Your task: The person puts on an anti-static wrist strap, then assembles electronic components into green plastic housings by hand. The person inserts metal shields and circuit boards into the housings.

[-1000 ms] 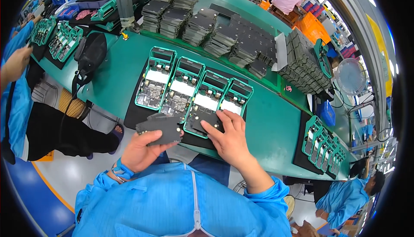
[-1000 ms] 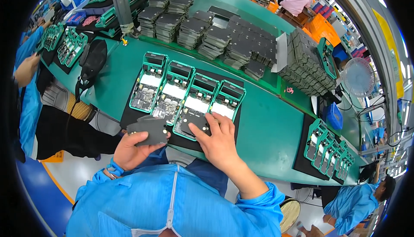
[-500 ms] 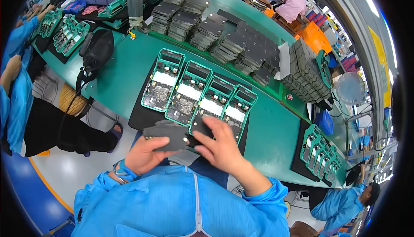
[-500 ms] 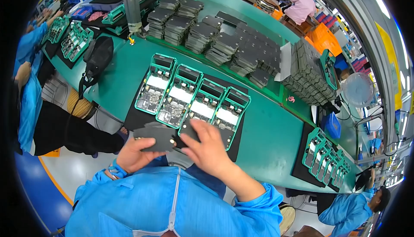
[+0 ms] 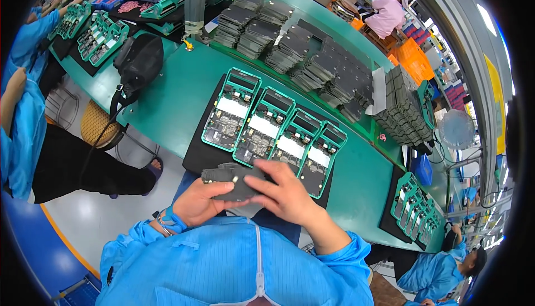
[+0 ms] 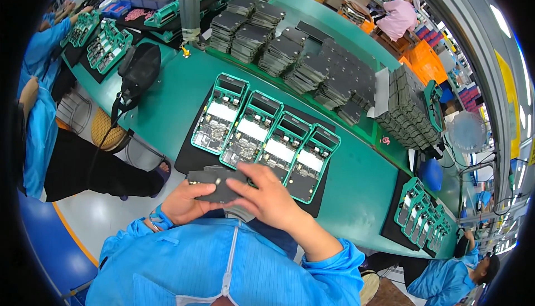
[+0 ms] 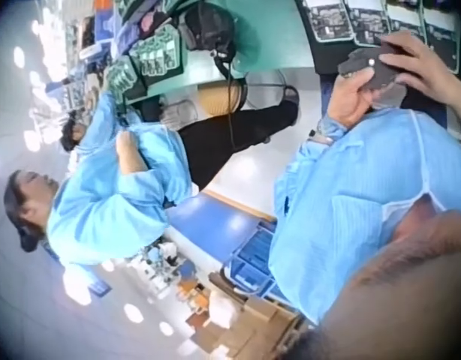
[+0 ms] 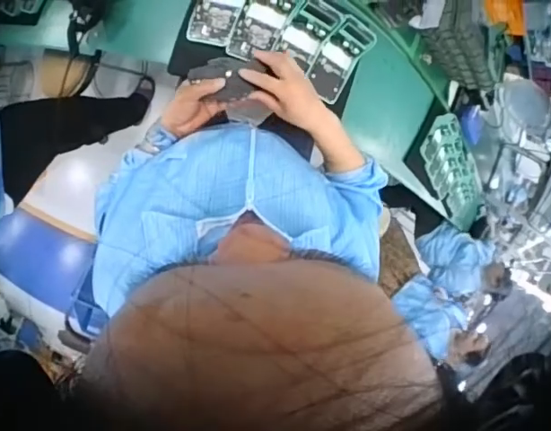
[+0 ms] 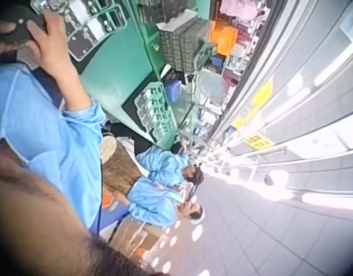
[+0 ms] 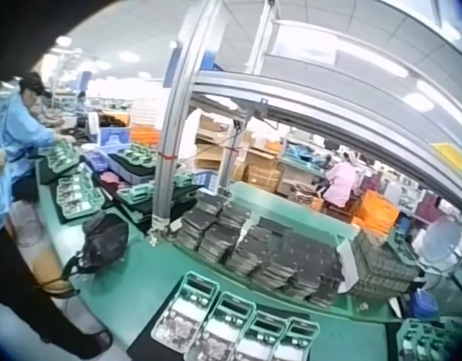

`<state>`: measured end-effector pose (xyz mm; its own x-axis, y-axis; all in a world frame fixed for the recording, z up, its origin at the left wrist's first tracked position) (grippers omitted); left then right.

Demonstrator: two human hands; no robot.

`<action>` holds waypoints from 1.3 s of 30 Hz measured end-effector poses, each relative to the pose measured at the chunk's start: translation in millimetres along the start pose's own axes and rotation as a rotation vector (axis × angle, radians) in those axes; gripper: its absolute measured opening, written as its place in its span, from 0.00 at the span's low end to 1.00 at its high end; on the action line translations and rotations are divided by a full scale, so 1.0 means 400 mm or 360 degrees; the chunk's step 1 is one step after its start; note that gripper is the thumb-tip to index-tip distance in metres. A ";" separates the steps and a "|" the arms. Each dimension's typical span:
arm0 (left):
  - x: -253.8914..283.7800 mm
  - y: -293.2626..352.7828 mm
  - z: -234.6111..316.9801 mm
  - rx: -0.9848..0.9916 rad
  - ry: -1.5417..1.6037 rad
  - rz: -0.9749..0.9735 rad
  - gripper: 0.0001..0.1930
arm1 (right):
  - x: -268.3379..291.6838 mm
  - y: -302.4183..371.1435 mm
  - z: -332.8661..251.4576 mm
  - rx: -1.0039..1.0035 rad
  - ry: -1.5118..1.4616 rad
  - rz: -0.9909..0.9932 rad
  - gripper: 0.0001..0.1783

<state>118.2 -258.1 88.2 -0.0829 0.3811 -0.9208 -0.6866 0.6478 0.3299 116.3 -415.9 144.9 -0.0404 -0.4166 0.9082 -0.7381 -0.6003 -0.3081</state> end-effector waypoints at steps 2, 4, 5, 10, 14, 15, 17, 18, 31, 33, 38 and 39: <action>0.008 0.007 0.020 0.0004 -0.0001 -0.0046 0.20 | 0.008 -0.011 0.030 -0.0264 0.0254 0.0131 0.25; 0.012 0.018 0.043 -0.0107 -0.0003 0.0030 0.22 | -0.001 -0.029 0.057 -0.0367 0.0459 0.0139 0.24; 0.009 0.023 0.050 -0.0148 -0.0074 0.0021 0.23 | -0.011 -0.034 0.064 -0.0374 0.0462 0.0139 0.24; 0.009 0.039 0.066 -0.0141 0.0063 -0.0087 0.24 | -0.044 -0.055 0.075 -0.0319 0.0600 0.0033 0.22; 0.021 0.045 0.080 -0.0166 -0.0054 -0.0052 0.23 | -0.039 -0.052 0.068 -0.0257 0.0639 0.0023 0.23; 0.021 0.045 0.082 -0.0166 -0.0052 -0.0054 0.23 | -0.037 -0.054 0.065 -0.0261 0.0633 -0.0013 0.23; 0.021 0.048 0.087 -0.0213 -0.0172 -0.0030 0.22 | -0.032 -0.058 0.056 -0.0266 0.0628 -0.0051 0.23; 0.021 0.046 0.087 -0.0211 -0.0171 -0.0032 0.22 | -0.028 -0.061 0.052 -0.0273 0.0664 -0.0054 0.24; 0.036 0.056 0.103 -0.0266 -0.0062 -0.0003 0.22 | -0.046 -0.123 -0.005 -0.0019 -0.0019 0.0046 0.26; 0.047 0.075 0.124 -0.0336 -0.0104 0.0040 0.22 | -0.044 -0.155 0.021 -0.0181 0.0271 0.0075 0.24; 0.095 0.111 0.144 -0.0413 -0.0113 0.0142 0.19 | -0.098 -0.210 0.049 -0.0186 0.0476 0.0129 0.21; 0.097 0.111 0.147 -0.0420 -0.0113 0.0138 0.19 | -0.106 -0.214 0.054 -0.0181 0.0500 0.0122 0.20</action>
<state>126.9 -175.7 79.4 -0.1053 0.4787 -0.8717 -0.8442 0.4202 0.3327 195.6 -361.7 126.7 -0.2911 -0.2163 0.9319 -0.7945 -0.4880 -0.3614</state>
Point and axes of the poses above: each hand's wrist, its own y-axis away from the middle knuckle, its own x-axis out of the back of the hand, z = x × y, the point moved 5 cm from there along -y, towards the middle knuckle, and after that the axes turned 14 degrees about y, right-handed, at the moved point
